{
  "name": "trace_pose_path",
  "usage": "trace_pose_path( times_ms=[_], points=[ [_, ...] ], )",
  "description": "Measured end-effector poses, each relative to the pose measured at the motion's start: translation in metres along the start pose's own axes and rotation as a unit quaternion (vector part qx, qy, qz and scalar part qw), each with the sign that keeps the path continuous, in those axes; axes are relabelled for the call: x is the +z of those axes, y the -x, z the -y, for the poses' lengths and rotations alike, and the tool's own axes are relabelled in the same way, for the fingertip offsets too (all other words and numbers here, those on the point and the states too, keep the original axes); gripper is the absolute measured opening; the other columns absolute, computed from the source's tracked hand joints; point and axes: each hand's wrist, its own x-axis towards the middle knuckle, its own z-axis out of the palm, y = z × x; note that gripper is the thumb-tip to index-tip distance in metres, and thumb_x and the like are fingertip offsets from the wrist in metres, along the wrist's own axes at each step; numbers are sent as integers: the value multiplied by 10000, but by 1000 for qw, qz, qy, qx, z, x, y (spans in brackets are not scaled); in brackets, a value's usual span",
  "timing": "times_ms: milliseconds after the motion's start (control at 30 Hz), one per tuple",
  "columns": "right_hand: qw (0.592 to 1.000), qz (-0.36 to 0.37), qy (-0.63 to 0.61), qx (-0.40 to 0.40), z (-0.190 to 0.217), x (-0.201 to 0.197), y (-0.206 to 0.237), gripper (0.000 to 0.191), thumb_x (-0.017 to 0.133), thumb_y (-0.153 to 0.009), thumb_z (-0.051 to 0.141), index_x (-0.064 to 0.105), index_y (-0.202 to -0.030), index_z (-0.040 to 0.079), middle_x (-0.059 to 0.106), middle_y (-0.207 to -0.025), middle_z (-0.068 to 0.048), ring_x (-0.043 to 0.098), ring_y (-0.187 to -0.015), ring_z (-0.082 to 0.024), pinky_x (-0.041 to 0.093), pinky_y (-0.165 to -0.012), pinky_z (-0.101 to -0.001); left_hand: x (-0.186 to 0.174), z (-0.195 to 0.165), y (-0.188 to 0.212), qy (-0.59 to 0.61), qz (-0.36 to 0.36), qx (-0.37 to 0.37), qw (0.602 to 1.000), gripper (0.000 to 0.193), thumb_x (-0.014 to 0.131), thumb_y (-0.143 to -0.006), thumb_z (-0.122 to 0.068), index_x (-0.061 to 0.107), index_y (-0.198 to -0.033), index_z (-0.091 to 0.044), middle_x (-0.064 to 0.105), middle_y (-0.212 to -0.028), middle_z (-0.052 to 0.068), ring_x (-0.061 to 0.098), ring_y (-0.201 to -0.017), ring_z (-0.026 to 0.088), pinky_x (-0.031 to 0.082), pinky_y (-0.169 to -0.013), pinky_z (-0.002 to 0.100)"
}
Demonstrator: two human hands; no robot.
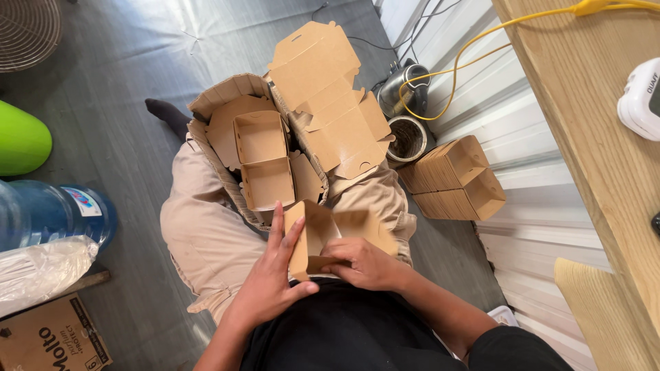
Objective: The person sits on the floor and folds flat cardboard takeout box blanks into open boxes, pressing the panels and tabs to shape them, and sets finished boxes on a stack beside them. They work through the blanks one at a time on their lap.
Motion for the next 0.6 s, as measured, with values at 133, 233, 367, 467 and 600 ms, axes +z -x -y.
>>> trace_pose_path(
  times_ms=[133, 233, 367, 467, 600],
  points=[
    [1000, 10, -23, 5, 0, 4, 4, 218, 632, -1035, 181, 632, -993, -32, 649, -1030, -160, 658, -919, -343, 515, -794, -390, -3, -6, -5, -12, -61, 15, 998, 812, 807, -758, -234, 450, -1480, -137, 128, -1653, 289, 271, -1492, 515, 338, -1147, 517],
    [998, 21, -61, 10, 5, 9, 3, 213, 593, -1045, 169, 637, -1045, -39, 644, -1055, -157, 656, -933, -325, 518, -815, -384, -3, -7, -8, 0, -77, 73, 994, 566, 771, -730, -156, 598, -1267, -116, 385, -1528, 214, 360, -1488, 463, 318, -1199, 543],
    [999, 11, -48, 15, 11, 13, 2, 195, 613, -1031, 151, 653, -1045, -39, 647, -1053, -150, 654, -962, -309, 515, -834, -382, 1, -8, -9, 54, -61, 74, 994, 367, 728, -706, -80, 607, -1053, -97, 611, -1255, 101, 459, -1466, 379, 277, -1257, 587],
    [999, -7, -44, 20, 13, 14, 3, 177, 631, -1011, 135, 664, -1053, -34, 653, -1058, -144, 654, -953, -299, 512, -817, -372, 5, -9, -10, 74, -58, 61, 994, 347, 714, -700, -49, 595, -1024, -88, 628, -1219, 94, 465, -1469, 371, 252, -1265, 593],
    [998, -28, -56, -1, 11, 13, 7, 163, 672, -985, 115, 641, -1015, -43, 656, -1049, -140, 665, -953, -285, 519, -837, -351, 2, -10, -12, 67, -49, 68, 994, 332, 685, -678, -33, 574, -987, -74, 622, -1201, 105, 462, -1458, 387, 224, -1261, 600]
  ],
)
